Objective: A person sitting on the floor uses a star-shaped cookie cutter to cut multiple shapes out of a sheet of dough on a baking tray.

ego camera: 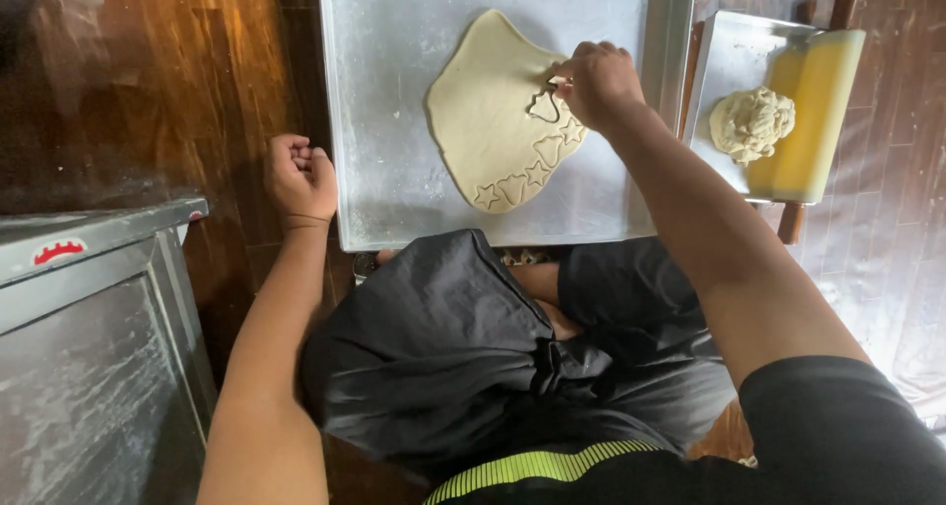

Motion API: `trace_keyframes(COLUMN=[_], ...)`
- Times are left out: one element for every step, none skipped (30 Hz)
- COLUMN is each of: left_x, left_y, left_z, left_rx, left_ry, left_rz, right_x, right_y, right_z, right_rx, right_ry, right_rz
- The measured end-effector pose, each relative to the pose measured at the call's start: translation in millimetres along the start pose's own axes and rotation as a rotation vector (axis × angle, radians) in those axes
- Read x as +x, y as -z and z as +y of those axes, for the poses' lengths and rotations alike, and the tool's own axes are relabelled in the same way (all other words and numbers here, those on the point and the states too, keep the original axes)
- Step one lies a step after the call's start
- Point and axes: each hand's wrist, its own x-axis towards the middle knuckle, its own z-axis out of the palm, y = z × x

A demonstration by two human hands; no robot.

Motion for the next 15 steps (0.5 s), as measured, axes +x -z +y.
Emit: trace_keyframes(left_x=[-2, 0, 1, -4, -3, -3, -2, -2, -2, -3, -2, -3, -4, -4, -3], left_y=[1, 0, -1, 1, 1, 1, 0, 1, 1, 1, 0, 0, -1, 0, 0], left_z=[-1, 0, 0, 1, -1, -2, -2, -2, -2, -1, -2, -3, -4, -2, 0], left_rx=[-0.009, -0.012, 0.012, 0.04, 0.041, 0.016, -0.008, -0.009, -0.025, -0.04, -0.041, -0.038, -0.036, -0.036, -0.036], left_ry=[0.008, 0.002, 0.009, 0.027, 0.032, 0.022, 0.011, 0.01, 0.021, 0.033, 0.034, 0.017, 0.0, 0.006, -0.002], left_rz=[-0.003, 0.001, 0.009, 0.013, 0.015, 0.009, 0.004, 0.009, 0.011, 0.009, 0.01, 0.02, 0.03, 0.031, 0.032], right_x=[-3, -3, -3, -6, -4, -3, -2, 1, 3, 3, 5, 7, 9, 12, 14], right_y=[0, 1, 2, 1, -1, -2, -3, -3, -2, -2, 1, 3, 4, 5, 6], right_z=[0, 2, 3, 3, 3, 3, 3, 2, 1, 1, 0, -2, -3, -3, -2], right_rx=[0.045, 0.042, 0.071, 0.102, 0.101, 0.092, 0.082, 0.08, 0.081, 0.083, 0.082, 0.059, 0.036, 0.035, -0.001], right_ry=[0.023, 0.022, 0.016, 0.013, 0.016, 0.011, 0.006, 0.009, 0.027, 0.043, 0.043, 0.041, 0.038, 0.041, 0.05], right_rz=[0.015, 0.023, 0.065, 0.095, 0.091, 0.117, 0.142, 0.146, 0.118, 0.086, 0.086, 0.03, -0.026, -0.03, -0.05])
